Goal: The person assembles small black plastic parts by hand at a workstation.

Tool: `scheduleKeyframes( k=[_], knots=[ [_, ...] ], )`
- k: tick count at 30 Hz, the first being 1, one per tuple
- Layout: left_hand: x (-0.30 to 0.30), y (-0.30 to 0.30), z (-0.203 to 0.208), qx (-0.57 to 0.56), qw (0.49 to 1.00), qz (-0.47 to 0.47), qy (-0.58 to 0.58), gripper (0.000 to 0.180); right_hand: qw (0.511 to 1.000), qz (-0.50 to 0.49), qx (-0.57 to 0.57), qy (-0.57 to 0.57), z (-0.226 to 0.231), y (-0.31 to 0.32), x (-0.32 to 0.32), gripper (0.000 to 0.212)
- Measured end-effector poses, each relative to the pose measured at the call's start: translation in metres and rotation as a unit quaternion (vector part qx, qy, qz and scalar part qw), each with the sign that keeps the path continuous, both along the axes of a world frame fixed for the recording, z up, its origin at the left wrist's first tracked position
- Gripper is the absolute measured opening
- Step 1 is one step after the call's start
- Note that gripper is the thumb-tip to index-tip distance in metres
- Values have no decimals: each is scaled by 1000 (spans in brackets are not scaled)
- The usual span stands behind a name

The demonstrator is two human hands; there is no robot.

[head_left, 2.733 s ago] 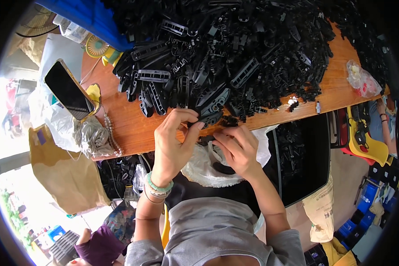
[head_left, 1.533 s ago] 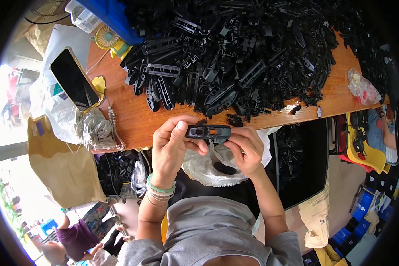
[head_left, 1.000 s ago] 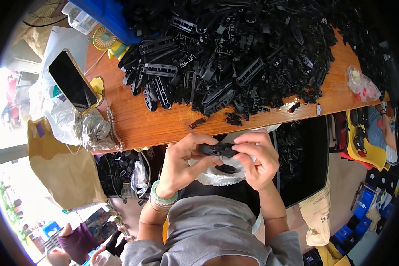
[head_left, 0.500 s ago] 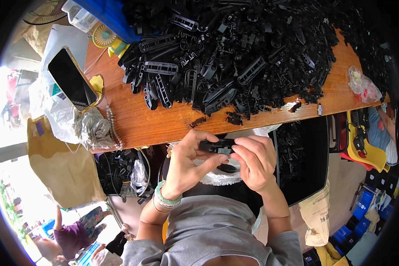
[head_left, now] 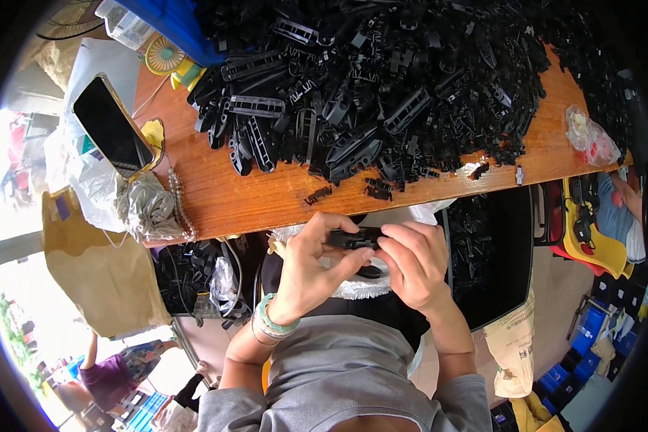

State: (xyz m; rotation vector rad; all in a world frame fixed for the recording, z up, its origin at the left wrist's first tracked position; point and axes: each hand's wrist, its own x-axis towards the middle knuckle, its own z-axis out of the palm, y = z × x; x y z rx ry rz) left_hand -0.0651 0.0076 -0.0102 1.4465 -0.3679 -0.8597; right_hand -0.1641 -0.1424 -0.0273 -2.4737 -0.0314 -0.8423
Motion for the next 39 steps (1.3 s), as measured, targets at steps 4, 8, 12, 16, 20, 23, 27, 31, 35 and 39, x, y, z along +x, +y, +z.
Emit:
scheduleKeyframes(
  k=[4, 8, 12, 16, 20, 23, 27, 31, 35, 39],
  knots=[
    [-4, 2, -6, -30, 994, -8, -106, 24, 935, 4, 332, 121, 12, 1, -3, 34],
    [-7, -1, -5, -20, 995, -46, -89, 23, 884, 30, 411, 219, 5, -10, -22, 31],
    [-5, -4, -11, -27, 983, -105, -150, 27, 917, 29, 340, 207, 1, -17, -27, 30],
    [5, -6, -11, 46, 841, -23, -538, 27, 920, -1, 311, 238, -3, -24, -27, 31],
    [31, -28, -9, 90, 748, 74, -653, 23, 974, -127, 167, 92, -22, -12, -4, 30],
    [40, -46, -13, 125, 740, 69, -658, 27, 987, -159, 34, -16, -21, 0, 24, 26],
    [41, -51, -12, 168, 714, 70, -676, 27, 986, -158, 36, -45, -37, 4, 30, 28],
    [43, -50, -14, 156, 720, 59, -673, 25, 988, -136, 32, -65, -41, 1, 28, 31],
    [43, -49, -15, 151, 714, 60, -681, 25, 993, -80, 41, -75, -46, 1, 27, 31],
    [43, -50, -11, 186, 696, 50, -692, 28, 991, -46, 107, -67, -44, 2, 26, 25]
  ],
)
